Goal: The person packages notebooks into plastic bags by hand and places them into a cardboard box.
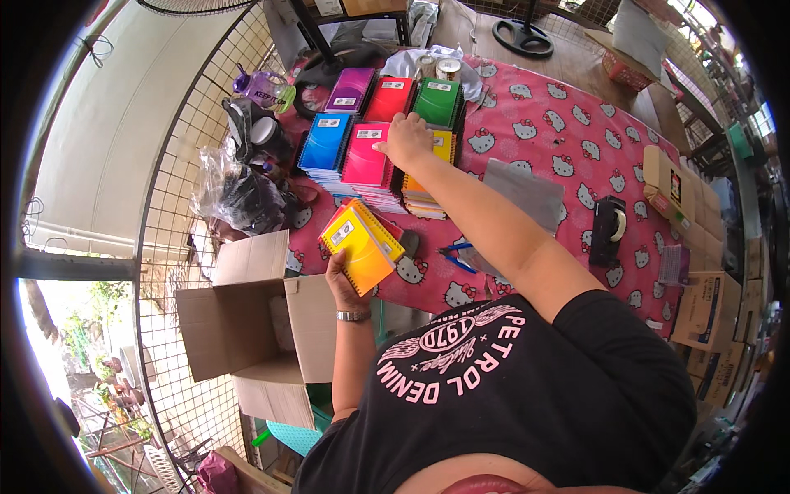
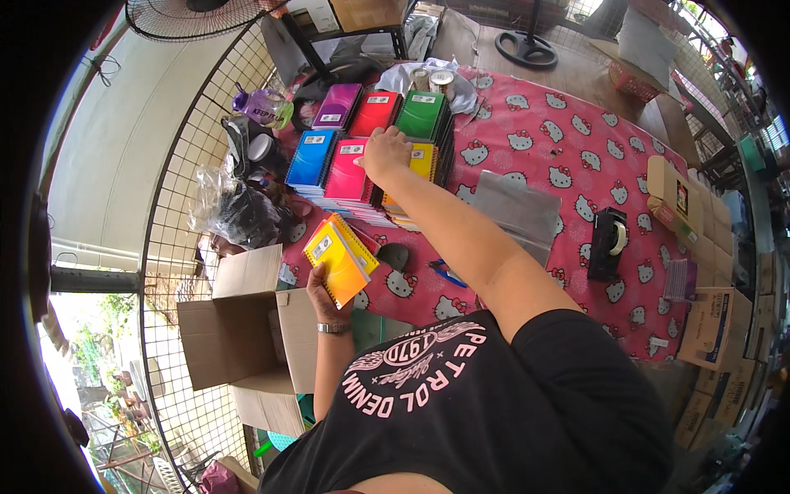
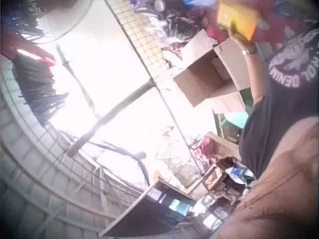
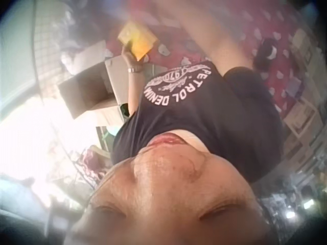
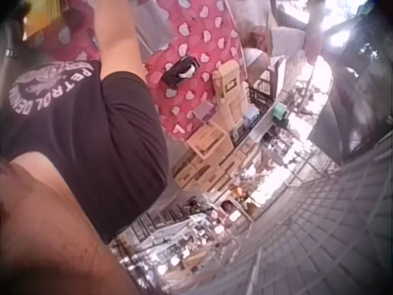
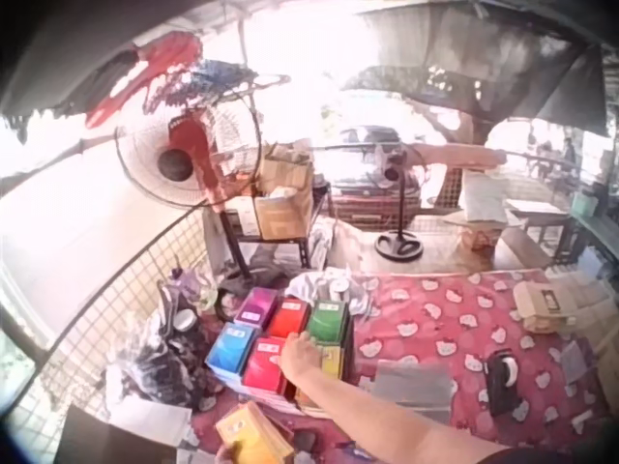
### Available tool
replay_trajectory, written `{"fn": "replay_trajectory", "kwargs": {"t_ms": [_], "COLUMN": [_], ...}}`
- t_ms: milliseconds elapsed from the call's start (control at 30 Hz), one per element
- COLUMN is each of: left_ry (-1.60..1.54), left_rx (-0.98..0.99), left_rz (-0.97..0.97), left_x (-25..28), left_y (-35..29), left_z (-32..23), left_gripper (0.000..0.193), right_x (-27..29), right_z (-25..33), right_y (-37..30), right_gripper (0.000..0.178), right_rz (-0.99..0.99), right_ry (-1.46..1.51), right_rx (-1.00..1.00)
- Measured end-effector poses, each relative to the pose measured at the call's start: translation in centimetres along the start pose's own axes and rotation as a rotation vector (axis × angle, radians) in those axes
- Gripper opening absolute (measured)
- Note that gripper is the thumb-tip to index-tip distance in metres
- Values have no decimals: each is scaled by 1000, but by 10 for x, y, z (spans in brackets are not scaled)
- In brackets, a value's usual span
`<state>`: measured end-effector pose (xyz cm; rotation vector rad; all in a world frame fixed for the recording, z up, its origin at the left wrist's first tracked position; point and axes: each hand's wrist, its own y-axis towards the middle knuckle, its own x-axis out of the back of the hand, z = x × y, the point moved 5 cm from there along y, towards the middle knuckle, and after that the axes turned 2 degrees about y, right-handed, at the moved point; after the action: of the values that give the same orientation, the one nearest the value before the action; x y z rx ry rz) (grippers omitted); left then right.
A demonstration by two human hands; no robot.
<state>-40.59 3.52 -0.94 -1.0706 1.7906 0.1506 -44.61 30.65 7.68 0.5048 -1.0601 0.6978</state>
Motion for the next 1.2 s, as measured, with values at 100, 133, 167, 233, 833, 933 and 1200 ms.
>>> {"fn": "replay_trajectory", "kwargs": {"t_ms": [100, 133, 167, 233, 833, 933, 1200], "left_ry": [-114, -87, -59, 6, 171, 202, 142], "left_rx": [-13, -38, -63, -111, 113, 198, 574], "left_rz": [-10, -48, -85, -110, -201, -213, 102], "left_x": [21, 24, 27, 35, 37, 43, -19], "left_y": [8, 11, 14, 17, -39, -52, -32], "left_z": [-2, -3, -4, -12, 32, 50, 147], "left_gripper": [45, 45, 45, 46, 51, 50, 66], "right_x": [5, 11, 17, 35, -28, 35, 0], "right_z": [6, 10, 12, 36, 161, 138, -154], "right_y": [9, 13, 15, 12, 45, -6, -218], "right_gripper": [63, 58, 55, 56, 39, 33, 67], "right_rz": [4, -55, -115, 145, 358, 297, 43], "right_ry": [124, 231, 337, 638, -578, -52, 542], "right_rx": [-4, 39, 82, 275, 1085, 1151, 111]}}
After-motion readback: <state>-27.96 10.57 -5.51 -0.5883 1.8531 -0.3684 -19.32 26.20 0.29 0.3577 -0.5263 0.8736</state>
